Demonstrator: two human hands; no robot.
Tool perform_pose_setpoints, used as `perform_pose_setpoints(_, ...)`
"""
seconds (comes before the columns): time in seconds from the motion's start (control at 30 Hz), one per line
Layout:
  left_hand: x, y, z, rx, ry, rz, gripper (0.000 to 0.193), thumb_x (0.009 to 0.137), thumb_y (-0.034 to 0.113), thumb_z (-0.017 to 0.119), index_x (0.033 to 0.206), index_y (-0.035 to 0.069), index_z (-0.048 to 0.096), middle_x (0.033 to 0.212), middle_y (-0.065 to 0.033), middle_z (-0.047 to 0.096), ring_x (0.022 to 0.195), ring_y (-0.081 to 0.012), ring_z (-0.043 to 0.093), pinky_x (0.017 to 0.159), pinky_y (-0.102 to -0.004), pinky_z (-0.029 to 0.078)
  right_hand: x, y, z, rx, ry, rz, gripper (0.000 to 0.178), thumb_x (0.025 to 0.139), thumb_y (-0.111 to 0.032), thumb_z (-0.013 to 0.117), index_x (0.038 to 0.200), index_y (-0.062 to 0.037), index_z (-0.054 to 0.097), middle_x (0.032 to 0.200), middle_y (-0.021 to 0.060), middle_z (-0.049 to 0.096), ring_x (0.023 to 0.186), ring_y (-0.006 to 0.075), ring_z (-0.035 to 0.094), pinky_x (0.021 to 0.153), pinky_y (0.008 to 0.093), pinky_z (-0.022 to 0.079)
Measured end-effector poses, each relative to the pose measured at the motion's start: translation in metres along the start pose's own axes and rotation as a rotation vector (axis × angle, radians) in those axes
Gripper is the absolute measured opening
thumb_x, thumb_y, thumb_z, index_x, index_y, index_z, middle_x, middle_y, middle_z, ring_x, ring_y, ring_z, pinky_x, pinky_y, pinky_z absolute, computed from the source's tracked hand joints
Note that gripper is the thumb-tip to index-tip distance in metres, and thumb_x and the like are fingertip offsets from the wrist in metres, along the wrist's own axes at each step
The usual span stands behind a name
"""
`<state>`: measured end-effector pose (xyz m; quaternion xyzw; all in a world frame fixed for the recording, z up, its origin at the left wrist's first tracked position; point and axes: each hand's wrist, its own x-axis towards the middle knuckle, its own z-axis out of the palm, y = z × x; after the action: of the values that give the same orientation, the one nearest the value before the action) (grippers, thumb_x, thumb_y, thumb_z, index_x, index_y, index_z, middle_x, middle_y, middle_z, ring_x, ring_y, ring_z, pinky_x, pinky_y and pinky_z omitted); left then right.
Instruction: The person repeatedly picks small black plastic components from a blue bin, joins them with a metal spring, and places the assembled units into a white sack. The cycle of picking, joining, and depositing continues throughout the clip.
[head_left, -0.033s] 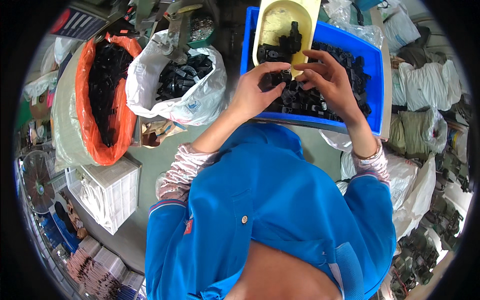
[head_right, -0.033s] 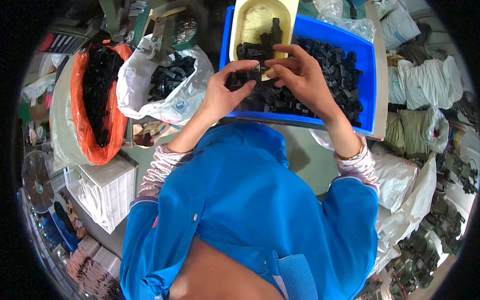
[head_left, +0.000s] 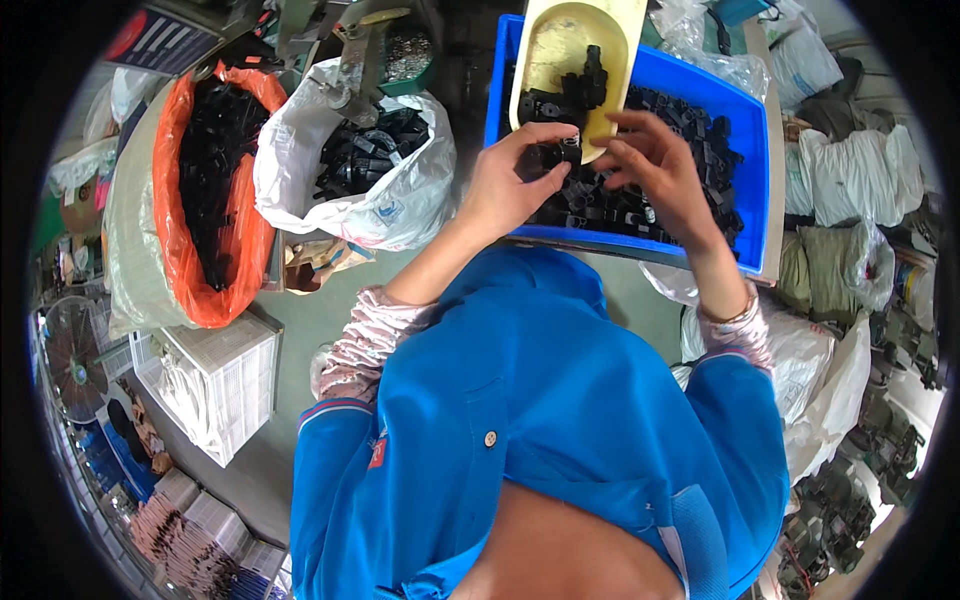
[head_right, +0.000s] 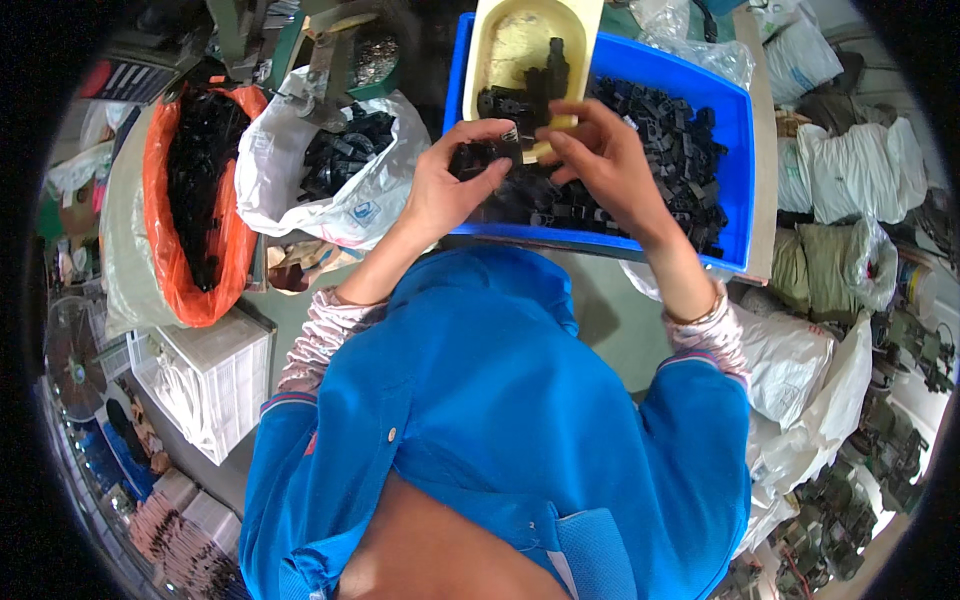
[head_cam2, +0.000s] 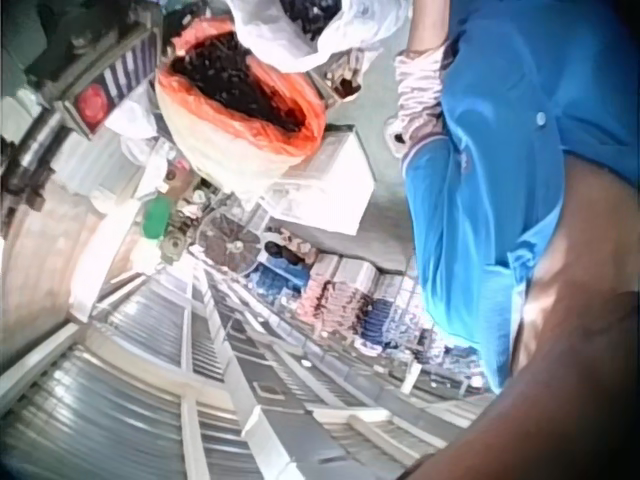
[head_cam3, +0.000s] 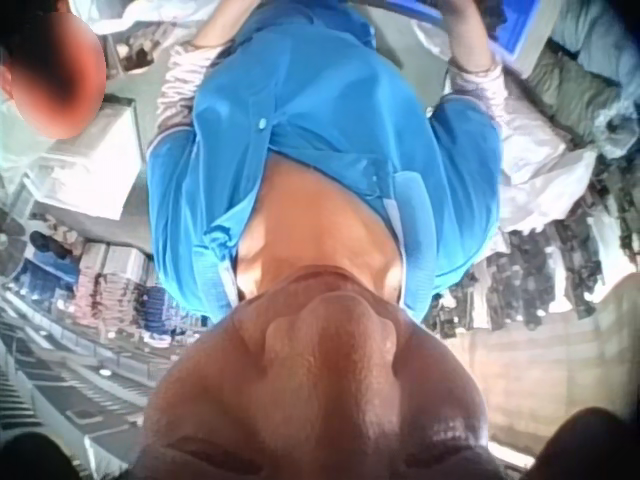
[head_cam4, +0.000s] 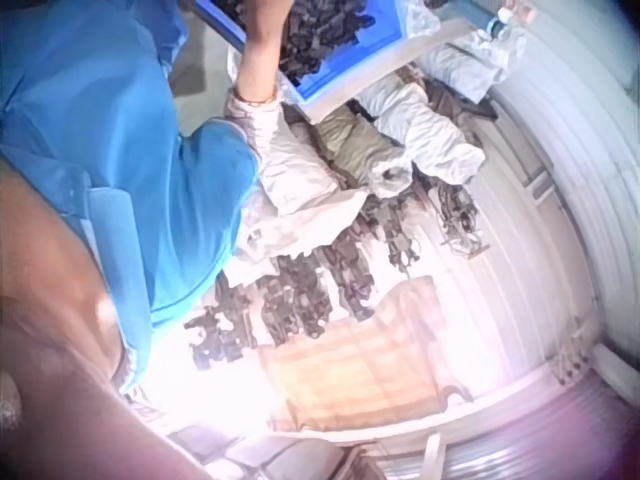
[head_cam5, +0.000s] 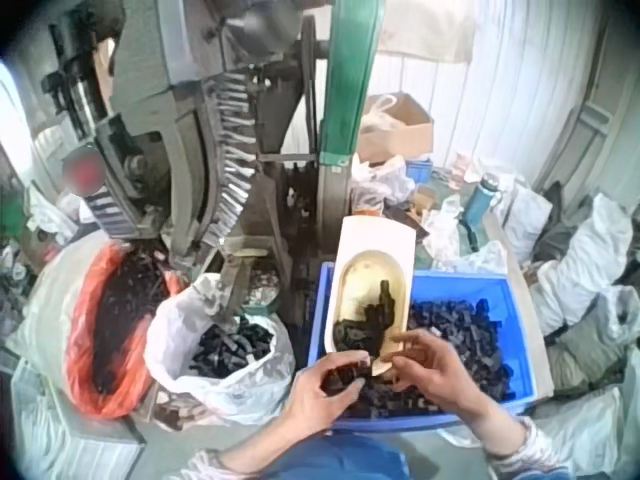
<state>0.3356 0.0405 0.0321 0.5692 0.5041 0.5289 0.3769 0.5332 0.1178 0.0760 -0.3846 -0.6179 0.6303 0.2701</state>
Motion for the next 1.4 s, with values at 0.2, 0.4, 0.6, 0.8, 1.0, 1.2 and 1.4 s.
perform_pose_setpoints(0.2, -0.005, -0.007, -0.002, -0.079, 0.117, 0.007, 0.031, 0.082, 0.000, 0.073, 0.112, 0.003, 0.066, 0.103, -0.0053, 0.069, 0.094, -0.0094, 0.062, 0.081, -0.0247, 0.051, -0.005, 0.048, 0.034, 0.831, -0.052, 0.273, 0.029, 0.095, -0.009, 0.058, 0.122, 0.0026, 0.056, 0.105, 0.0164, 0.067, 0.091, 0.0245, 0.069, 0.078, 0.0317, 0.059)
perform_pose_setpoints(0.4, 0.000, -0.015, -0.028, 0.159, 0.007, 0.317, 0.023, 0.075, -0.003, 0.073, 0.098, 0.001, 0.068, 0.105, -0.0112, 0.068, 0.094, -0.0204, 0.067, 0.081, -0.0304, 0.053, -0.006, 0.070, 0.024, 0.894, -0.039, 0.290, 0.023, 0.089, 0.001, 0.062, 0.112, 0.0034, 0.063, 0.106, 0.0151, 0.066, 0.090, 0.0231, 0.068, 0.083, 0.0308, 0.058)
perform_pose_setpoints(0.6, -0.002, -0.002, -0.040, 0.211, -0.040, 0.247, 0.017, 0.074, -0.004, 0.070, 0.089, 0.000, 0.065, 0.099, -0.0093, 0.066, 0.089, -0.0209, 0.067, 0.077, -0.0309, 0.053, 0.001, 0.058, 0.027, 0.738, -0.035, 0.158, 0.023, 0.088, 0.002, 0.065, 0.110, 0.0033, 0.064, 0.104, 0.0130, 0.067, 0.090, 0.0207, 0.068, 0.082, 0.0315, 0.058)
perform_pose_setpoints(0.8, 0.001, -0.015, -0.038, -0.182, 0.039, -0.240, 0.006, 0.086, 0.000, 0.066, 0.086, -0.003, 0.061, 0.092, -0.0039, 0.064, 0.077, -0.0102, 0.065, 0.070, -0.0239, 0.054, 0.012, 0.056, 0.039, 0.377, 0.065, -0.073, 0.023, 0.086, 0.002, 0.067, 0.109, 0.0041, 0.065, 0.095, 0.0119, 0.070, 0.081, 0.0180, 0.069, 0.079, 0.0300, 0.057)
perform_pose_setpoints(1.0, -0.002, -0.015, -0.031, -0.321, 0.171, -0.251, 0.015, 0.086, 0.001, 0.070, 0.098, -0.001, 0.063, 0.093, -0.0063, 0.068, 0.080, -0.0114, 0.067, 0.072, -0.0248, 0.057, 0.021, 0.058, 0.033, 0.340, 0.055, 0.020, 0.024, 0.086, -0.001, 0.069, 0.109, 0.0050, 0.065, 0.093, 0.0120, 0.070, 0.081, 0.0181, 0.069, 0.076, 0.0281, 0.055)
perform_pose_setpoints(1.2, -0.012, -0.018, -0.009, -0.380, 0.158, -0.296, 0.013, 0.084, 0.003, 0.072, 0.093, -0.001, 0.063, 0.088, -0.0044, 0.068, 0.069, -0.0094, 0.065, 0.061, -0.0237, 0.053, 0.002, 0.069, 0.017, 0.216, 0.074, -0.101, 0.022, 0.086, 0.003, 0.067, 0.108, 0.0060, 0.065, 0.093, 0.0110, 0.070, 0.082, 0.0173, 0.068, 0.077, 0.0281, 0.055)
perform_pose_setpoints(1.4, -0.016, -0.023, -0.004, -0.642, 0.150, -0.455, 0.020, 0.085, 0.001, 0.070, 0.099, -0.001, 0.056, 0.098, -0.0080, 0.065, 0.075, -0.0139, 0.065, 0.061, -0.0288, 0.058, 0.000, 0.074, 0.008, 0.190, 0.009, -0.063, 0.023, 0.087, 0.002, 0.066, 0.109, 0.0050, 0.064, 0.097, 0.0108, 0.068, 0.083, 0.0164, 0.067, 0.077, 0.0281, 0.055)
